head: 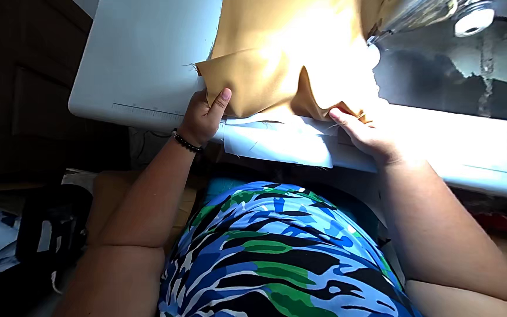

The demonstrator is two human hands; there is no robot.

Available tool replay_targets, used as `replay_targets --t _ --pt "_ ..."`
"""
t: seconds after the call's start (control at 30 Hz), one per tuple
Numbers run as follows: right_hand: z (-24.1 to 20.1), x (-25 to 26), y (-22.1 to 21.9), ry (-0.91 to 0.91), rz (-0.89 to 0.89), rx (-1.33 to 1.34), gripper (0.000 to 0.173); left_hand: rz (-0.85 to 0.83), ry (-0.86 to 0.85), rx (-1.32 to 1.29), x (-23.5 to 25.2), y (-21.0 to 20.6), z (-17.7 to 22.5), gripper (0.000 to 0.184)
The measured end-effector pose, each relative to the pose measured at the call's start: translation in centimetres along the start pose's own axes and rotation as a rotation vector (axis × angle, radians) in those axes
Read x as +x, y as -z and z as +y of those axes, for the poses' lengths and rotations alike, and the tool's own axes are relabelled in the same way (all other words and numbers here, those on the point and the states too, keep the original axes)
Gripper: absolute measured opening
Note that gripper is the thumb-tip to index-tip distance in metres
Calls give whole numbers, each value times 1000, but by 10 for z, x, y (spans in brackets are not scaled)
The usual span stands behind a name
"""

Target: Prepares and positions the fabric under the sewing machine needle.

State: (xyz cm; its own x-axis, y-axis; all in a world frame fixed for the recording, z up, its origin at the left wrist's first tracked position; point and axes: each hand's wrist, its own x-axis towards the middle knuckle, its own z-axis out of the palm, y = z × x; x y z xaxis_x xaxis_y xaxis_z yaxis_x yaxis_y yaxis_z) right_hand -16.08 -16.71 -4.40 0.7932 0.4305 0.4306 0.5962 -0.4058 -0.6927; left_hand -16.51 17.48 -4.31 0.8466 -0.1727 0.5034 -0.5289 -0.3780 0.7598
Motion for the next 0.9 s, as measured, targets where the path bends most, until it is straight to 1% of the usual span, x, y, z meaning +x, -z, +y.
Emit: replay_targets --t 0.03,0.07,0.1,0.13,0.17,0.2,0.23,0.27,0.3,0.33,0.4,0.43,0.47,0.53,0.6,0.7,0.77,0.83,0.87,0.9 --pt "-5 -1 0 -35 -16 -31 31 -49 -39 116 -1 3 3 30" --pt "-12 -4 1 -81 -66 -59 31 -154 -126 264 -5 8 9 36" --pt "-19 -7 4 -132 -156 -86 29 -315 -270 411 -9 16 16 40" --pt "-23 -10 8 -140 -244 -121 25 -472 -396 493 -16 23 23 43" --pt "-25 -14 10 -114 -284 -162 21 -561 -490 552 -26 29 28 52" --pt "-23 -17 10 -50 -289 -186 22 -602 -556 593 -35 34 32 61" --pt "-17 -19 10 36 -283 -211 32 -625 -577 596 -40 38 35 68" --pt "-13 -19 9 86 -292 -210 42 -623 -555 572 -40 39 39 71" --pt "-10 -18 8 119 -289 -203 45 -587 -501 528 -34 37 45 71" --pt "-9 -18 7 138 -272 -197 43 -524 -434 472 -25 29 50 65" --pt "-10 -18 7 110 -267 -206 43 -369 -293 389 0 0 62 36" --pt "-10 -18 7 93 -265 -204 42 -322 -251 379 13 -20 66 26" --pt "-9 -19 6 92 -257 -195 42 -311 -226 374 25 -39 67 21" --pt "-8 -20 5 107 -236 -170 39 -375 -184 329 40 -70 60 19" --pt "-9 -20 6 119 -221 -159 37 -440 -174 261 46 -86 45 17" --pt "-8 -24 6 119 -221 -175 38 -454 -213 208 43 -89 35 16" --pt "-6 -25 7 122 -242 -163 39 -445 -248 227 42 -88 34 17" --pt "-1 -20 21 129 -287 -213 39 -451 -280 233 47 -86 29 17" --pt "5 -15 33 113 -287 -286 39 -462 -294 233 54 -82 23 18" --pt "11 -10 49 53 -293 -374 42 -470 -302 230 62 -76 14 18"
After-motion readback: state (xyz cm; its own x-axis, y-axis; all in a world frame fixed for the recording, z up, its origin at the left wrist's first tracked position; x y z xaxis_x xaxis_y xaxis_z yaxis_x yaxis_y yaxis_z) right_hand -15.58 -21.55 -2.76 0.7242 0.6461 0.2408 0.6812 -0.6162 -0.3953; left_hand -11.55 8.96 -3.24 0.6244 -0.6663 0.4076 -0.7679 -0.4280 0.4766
